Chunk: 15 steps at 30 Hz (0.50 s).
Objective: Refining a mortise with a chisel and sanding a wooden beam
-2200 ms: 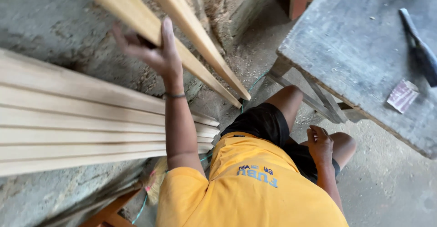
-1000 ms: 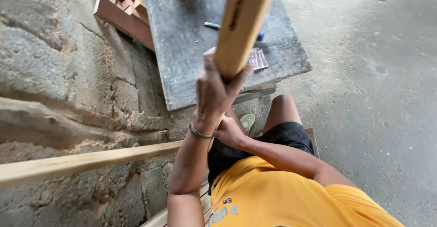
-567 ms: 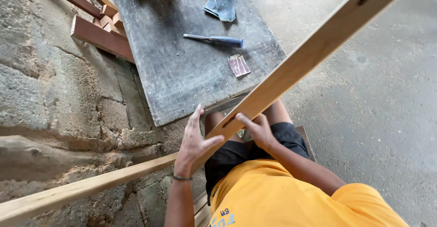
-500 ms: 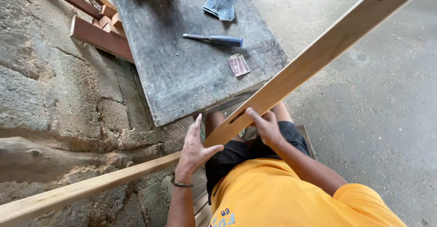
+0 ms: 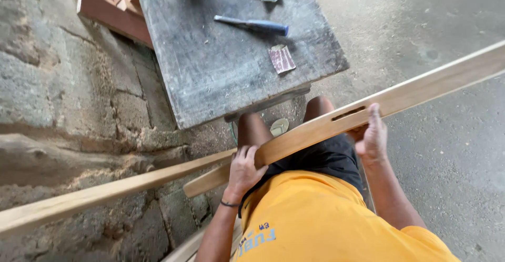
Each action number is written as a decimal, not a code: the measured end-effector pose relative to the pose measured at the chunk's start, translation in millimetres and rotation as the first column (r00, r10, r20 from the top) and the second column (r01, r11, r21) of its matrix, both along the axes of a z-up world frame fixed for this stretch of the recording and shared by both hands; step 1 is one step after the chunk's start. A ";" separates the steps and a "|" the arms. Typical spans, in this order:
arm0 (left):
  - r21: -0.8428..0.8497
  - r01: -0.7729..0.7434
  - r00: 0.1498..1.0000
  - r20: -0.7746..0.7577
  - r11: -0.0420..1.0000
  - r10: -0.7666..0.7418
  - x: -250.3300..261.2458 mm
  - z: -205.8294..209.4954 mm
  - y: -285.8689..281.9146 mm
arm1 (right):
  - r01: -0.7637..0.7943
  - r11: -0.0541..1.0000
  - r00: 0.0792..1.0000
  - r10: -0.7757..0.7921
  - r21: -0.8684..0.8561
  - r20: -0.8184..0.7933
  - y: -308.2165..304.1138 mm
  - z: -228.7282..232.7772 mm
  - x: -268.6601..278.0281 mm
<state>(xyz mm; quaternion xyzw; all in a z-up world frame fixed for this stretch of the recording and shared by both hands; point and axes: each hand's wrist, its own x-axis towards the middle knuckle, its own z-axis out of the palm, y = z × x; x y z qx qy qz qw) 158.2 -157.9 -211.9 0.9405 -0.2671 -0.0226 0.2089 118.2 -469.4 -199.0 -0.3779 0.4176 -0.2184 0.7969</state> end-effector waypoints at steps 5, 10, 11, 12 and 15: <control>-0.211 0.194 0.969 0.196 0.958 -0.153 7.6 88.7 -29.2 | 0.017 1.000 0.995 -0.015 0.015 -0.098 -6.5 67.9 3.6; -0.218 0.223 0.946 0.285 0.950 -0.156 27.0 120.1 -33.1 | 0.025 0.993 0.999 -0.028 0.116 0.023 -12.3 74.4 14.8; -0.201 0.234 0.931 0.330 0.951 -0.160 32.5 123.7 -31.4 | 0.024 0.989 0.998 -0.033 0.143 0.055 -10.3 77.7 20.0; -0.203 0.208 0.935 0.327 0.957 -0.134 38.6 127.7 -29.6 | -0.002 0.990 0.999 -0.005 0.142 0.052 -6.2 82.3 23.0; -0.171 0.199 0.904 0.413 0.965 -0.114 60.8 135.0 -16.6 | -0.002 0.989 1.000 -0.001 0.151 0.025 8.3 91.0 35.2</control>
